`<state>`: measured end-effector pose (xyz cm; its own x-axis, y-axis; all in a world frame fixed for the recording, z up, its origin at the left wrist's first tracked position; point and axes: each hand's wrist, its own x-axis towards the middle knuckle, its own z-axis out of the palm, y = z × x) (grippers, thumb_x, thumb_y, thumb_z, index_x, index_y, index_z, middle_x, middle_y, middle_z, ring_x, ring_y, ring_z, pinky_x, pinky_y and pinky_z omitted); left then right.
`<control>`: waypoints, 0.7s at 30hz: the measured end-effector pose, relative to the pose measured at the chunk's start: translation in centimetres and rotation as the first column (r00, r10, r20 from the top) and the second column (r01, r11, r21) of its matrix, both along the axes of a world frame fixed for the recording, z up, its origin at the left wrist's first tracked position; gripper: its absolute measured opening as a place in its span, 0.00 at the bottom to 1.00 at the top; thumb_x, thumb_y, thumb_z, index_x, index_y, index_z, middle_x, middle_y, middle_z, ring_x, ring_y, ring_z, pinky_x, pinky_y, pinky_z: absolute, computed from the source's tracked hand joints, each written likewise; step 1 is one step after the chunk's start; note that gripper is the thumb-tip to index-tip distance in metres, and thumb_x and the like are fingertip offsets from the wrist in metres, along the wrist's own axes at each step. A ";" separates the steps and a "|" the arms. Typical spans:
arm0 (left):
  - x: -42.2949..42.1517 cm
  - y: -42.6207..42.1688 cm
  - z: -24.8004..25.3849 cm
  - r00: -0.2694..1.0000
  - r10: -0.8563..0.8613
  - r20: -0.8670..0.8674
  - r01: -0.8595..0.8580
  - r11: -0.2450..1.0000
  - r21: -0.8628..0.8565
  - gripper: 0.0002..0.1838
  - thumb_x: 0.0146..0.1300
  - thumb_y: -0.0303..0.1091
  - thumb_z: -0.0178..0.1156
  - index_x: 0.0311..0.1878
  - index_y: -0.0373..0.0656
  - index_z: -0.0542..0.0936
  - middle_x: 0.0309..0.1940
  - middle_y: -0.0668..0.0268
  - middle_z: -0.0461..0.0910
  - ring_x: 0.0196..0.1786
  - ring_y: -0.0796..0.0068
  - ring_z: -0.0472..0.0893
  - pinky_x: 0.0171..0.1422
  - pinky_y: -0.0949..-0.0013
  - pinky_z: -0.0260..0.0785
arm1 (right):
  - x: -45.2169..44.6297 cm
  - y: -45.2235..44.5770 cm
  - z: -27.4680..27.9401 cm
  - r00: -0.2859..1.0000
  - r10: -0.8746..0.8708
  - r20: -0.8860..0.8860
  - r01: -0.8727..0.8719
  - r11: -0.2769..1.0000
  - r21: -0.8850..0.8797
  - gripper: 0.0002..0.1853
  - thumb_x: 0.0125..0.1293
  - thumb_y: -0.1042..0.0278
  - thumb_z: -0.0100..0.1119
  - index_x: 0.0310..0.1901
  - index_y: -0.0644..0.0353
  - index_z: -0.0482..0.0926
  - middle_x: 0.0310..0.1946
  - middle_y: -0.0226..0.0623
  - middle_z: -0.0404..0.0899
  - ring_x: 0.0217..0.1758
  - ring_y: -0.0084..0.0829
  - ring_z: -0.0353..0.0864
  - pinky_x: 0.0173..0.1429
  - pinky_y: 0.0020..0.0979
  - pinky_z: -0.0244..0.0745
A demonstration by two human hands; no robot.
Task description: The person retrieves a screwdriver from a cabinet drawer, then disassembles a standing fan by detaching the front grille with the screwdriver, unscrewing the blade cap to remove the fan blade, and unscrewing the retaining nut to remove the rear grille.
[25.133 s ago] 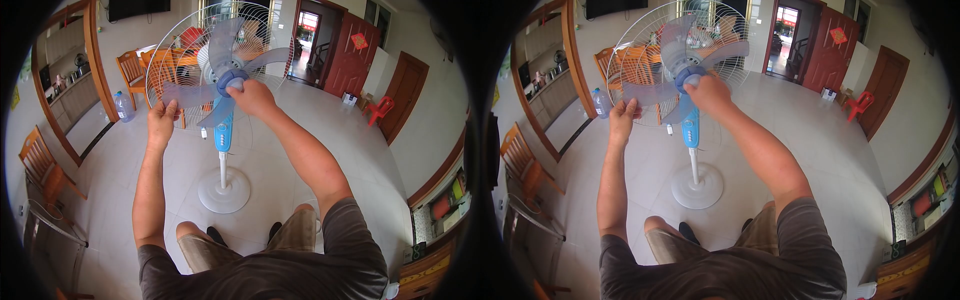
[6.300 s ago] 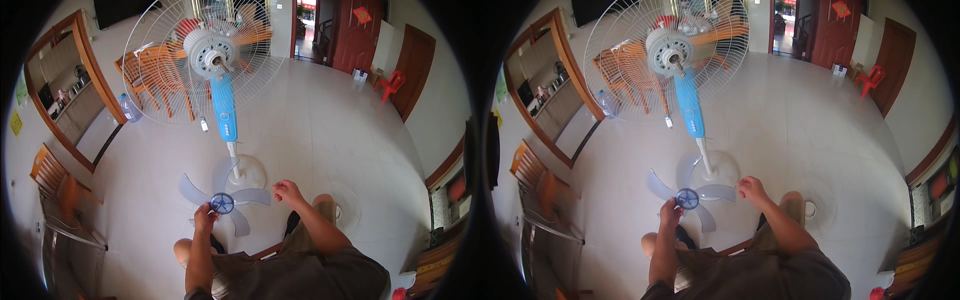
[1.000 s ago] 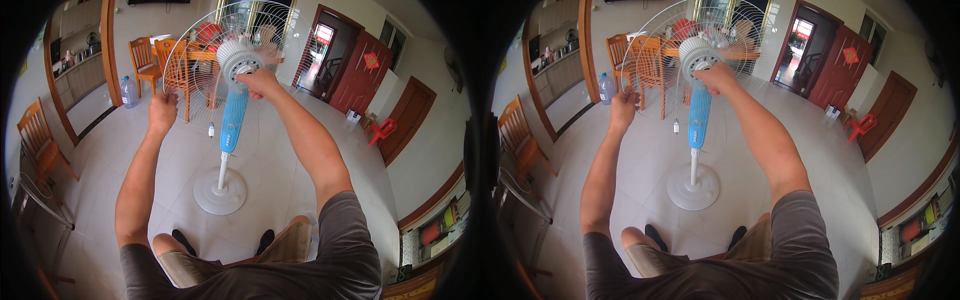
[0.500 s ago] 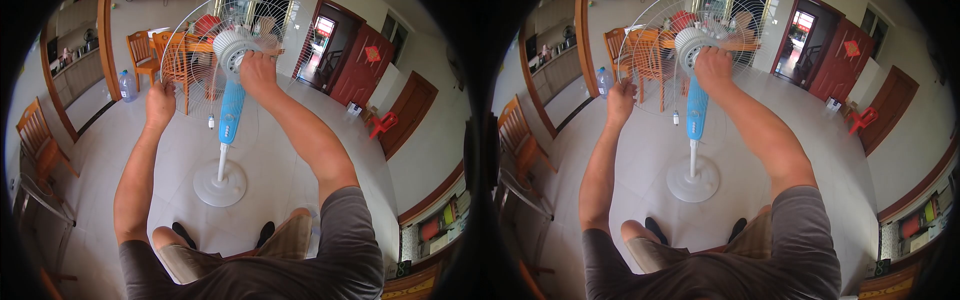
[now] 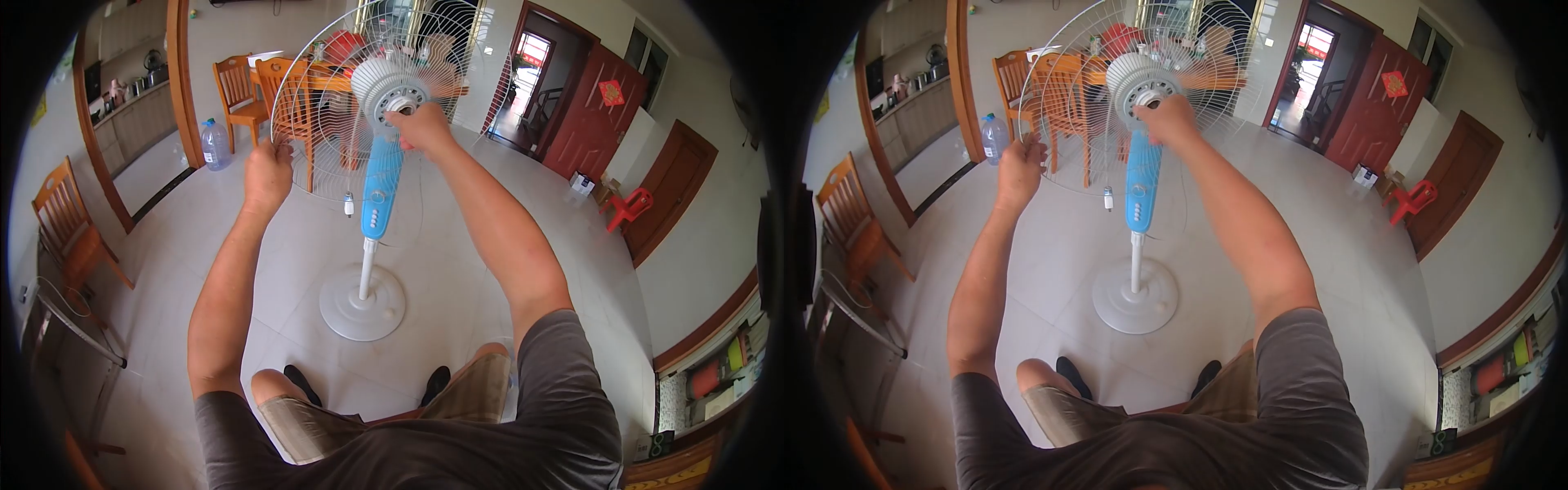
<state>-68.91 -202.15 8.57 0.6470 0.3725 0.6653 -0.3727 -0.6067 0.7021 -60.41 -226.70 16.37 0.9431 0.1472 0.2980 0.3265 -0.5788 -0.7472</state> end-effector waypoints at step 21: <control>0.2 0.1 -0.3 0.999 -0.029 0.040 0.030 0.999 -0.031 0.11 0.62 0.27 0.53 0.43 0.32 0.78 0.33 0.47 0.82 0.39 0.52 0.83 0.44 0.59 0.73 | -1.7 -0.3 -3.1 0.914 -0.095 0.395 0.163 0.976 -0.142 0.18 0.66 0.62 0.50 0.33 0.72 0.80 0.36 0.59 0.78 0.42 0.55 0.78 0.48 0.47 0.72</control>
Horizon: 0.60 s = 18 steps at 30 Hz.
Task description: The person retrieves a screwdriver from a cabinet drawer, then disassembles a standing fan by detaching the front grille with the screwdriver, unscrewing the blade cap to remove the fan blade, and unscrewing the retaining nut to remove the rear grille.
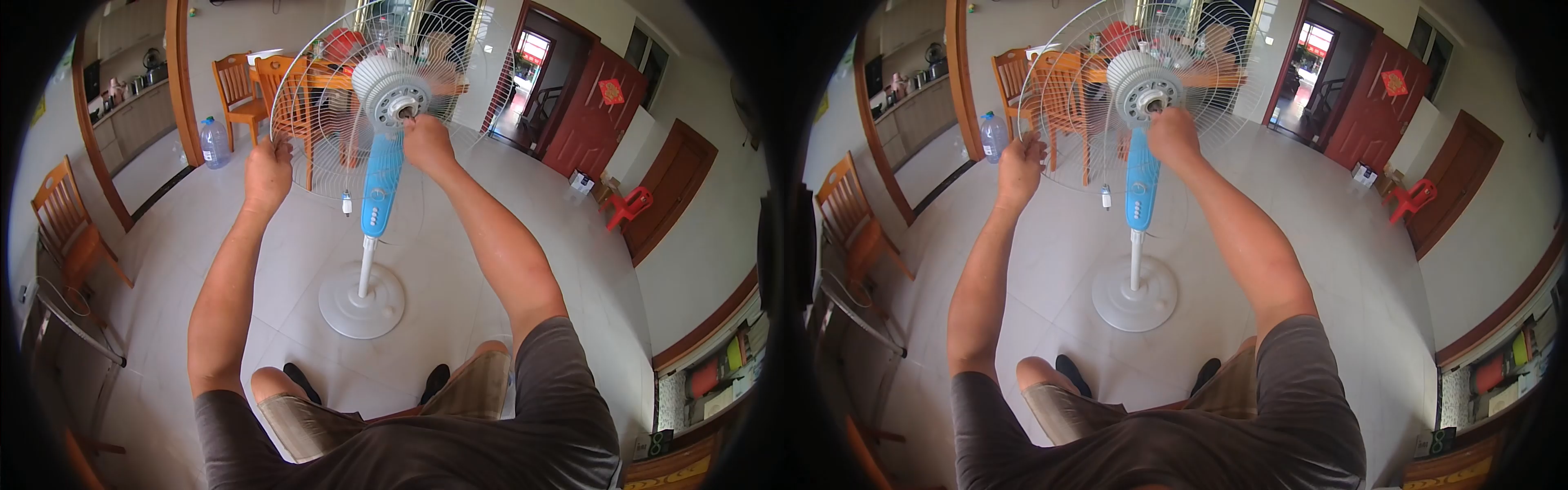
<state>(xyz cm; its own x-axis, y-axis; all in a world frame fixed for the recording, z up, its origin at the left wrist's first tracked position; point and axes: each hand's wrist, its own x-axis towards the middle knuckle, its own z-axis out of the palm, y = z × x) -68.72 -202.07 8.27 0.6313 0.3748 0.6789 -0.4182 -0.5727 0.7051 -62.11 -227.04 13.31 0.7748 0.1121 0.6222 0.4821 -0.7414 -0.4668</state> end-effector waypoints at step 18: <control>0.4 0.5 -0.3 0.999 0.039 -0.036 -0.034 0.992 0.119 0.15 0.65 0.28 0.48 0.51 0.30 0.76 0.33 0.58 0.82 0.34 0.74 0.81 0.33 0.72 0.75 | -3.7 -8.3 6.5 0.925 -0.087 0.369 -0.033 0.951 0.307 0.13 0.58 0.63 0.63 0.37 0.66 0.80 0.28 0.40 0.80 0.33 0.34 0.80 0.39 0.34 0.74</control>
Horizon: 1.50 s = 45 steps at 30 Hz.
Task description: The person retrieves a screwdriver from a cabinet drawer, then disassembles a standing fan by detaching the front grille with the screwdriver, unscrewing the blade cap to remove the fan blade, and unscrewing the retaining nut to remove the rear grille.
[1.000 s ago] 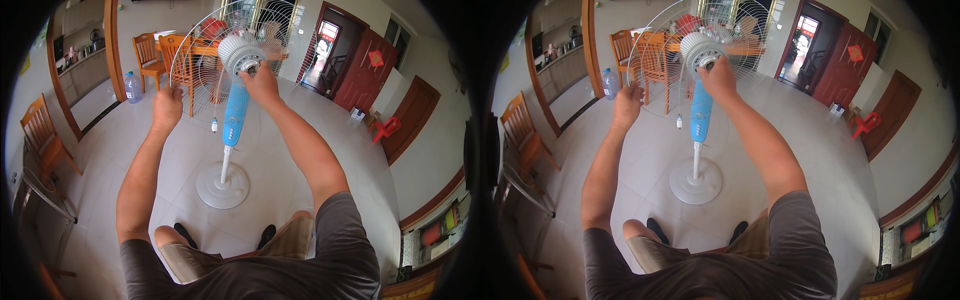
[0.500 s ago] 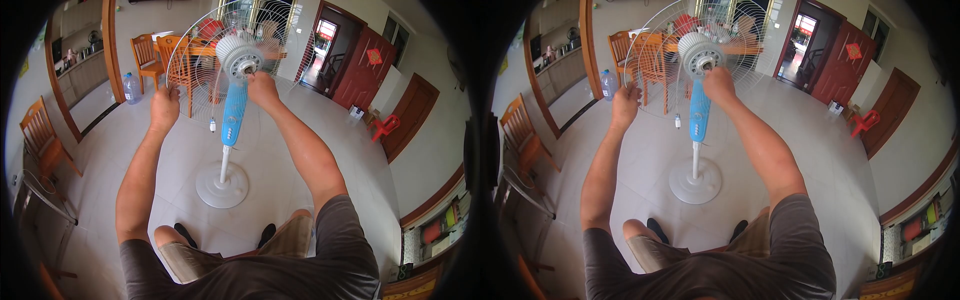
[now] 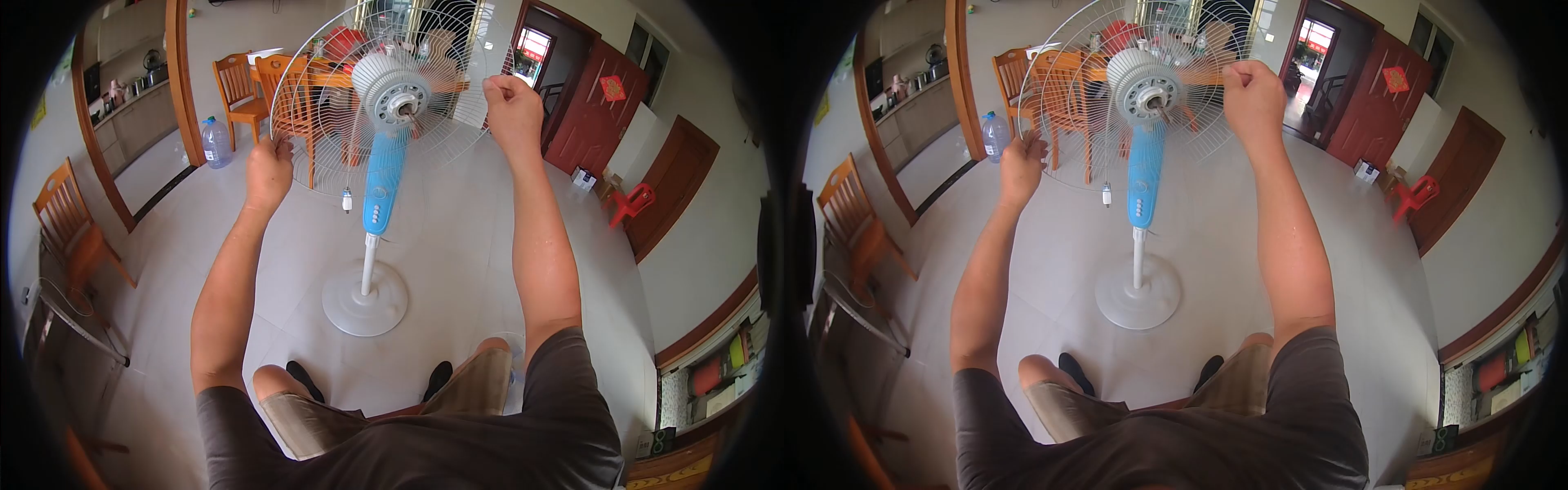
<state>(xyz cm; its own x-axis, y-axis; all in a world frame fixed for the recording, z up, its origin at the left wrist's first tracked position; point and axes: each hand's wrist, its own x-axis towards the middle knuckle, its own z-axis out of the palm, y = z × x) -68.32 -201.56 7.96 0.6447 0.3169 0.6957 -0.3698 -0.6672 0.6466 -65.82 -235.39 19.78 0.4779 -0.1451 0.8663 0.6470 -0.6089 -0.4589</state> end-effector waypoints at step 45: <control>-1.4 -1.2 0.9 0.999 -0.003 0.035 0.005 0.997 -0.081 0.11 0.62 0.26 0.52 0.44 0.33 0.78 0.35 0.48 0.82 0.38 0.53 0.83 0.43 0.59 0.74 | 5.9 9.9 -6.4 0.906 0.011 -0.423 -0.082 0.985 -0.151 0.28 0.58 0.54 0.63 0.48 0.74 0.72 0.42 0.58 0.78 0.48 0.53 0.78 0.52 0.46 0.71</control>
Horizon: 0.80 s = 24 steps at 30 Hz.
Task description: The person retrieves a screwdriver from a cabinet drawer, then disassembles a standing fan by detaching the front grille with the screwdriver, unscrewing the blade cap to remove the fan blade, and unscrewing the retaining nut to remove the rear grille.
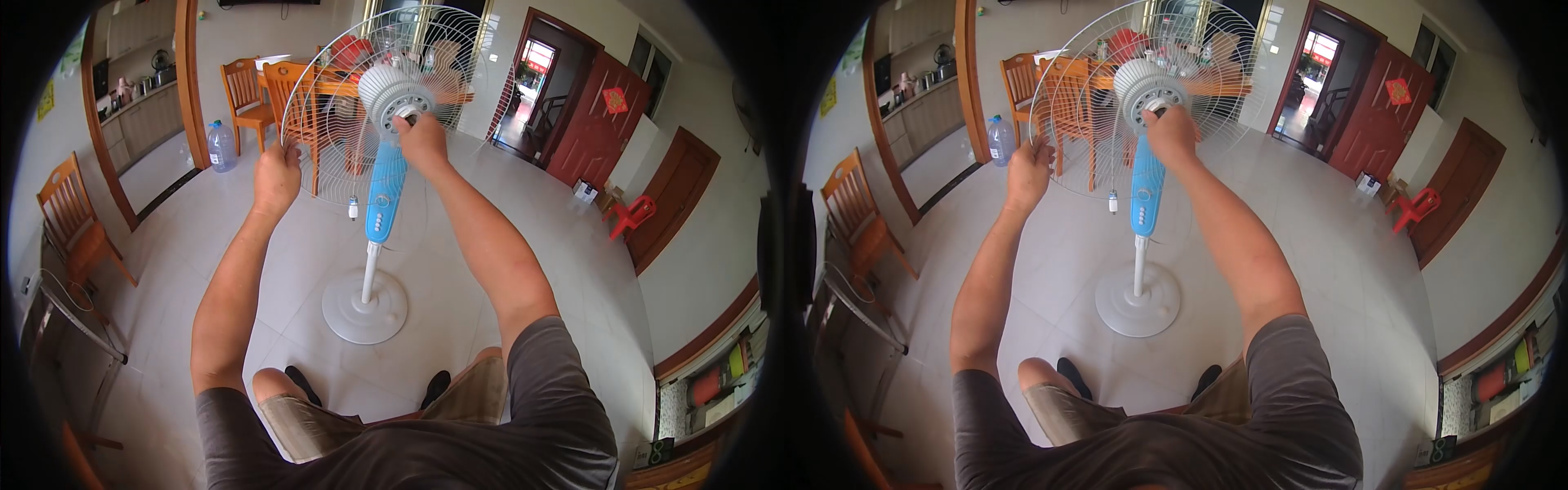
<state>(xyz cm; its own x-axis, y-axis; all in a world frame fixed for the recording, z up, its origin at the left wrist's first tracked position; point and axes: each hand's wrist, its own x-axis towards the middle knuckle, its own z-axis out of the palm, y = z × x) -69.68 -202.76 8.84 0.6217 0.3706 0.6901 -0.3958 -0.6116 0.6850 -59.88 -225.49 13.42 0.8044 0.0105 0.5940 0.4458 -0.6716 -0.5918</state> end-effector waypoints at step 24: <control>0.0 0.4 -0.2 0.999 -0.032 -0.020 0.031 0.998 -0.057 0.11 0.61 0.26 0.52 0.44 0.32 0.78 0.34 0.49 0.82 0.39 0.56 0.83 0.43 0.62 0.73 | -1.2 -1.6 -1.4 0.798 0.070 0.598 -0.094 0.996 0.008 0.27 0.52 0.61 0.68 0.48 0.69 0.71 0.43 0.54 0.77 0.47 0.48 0.78 0.51 0.42 0.73</control>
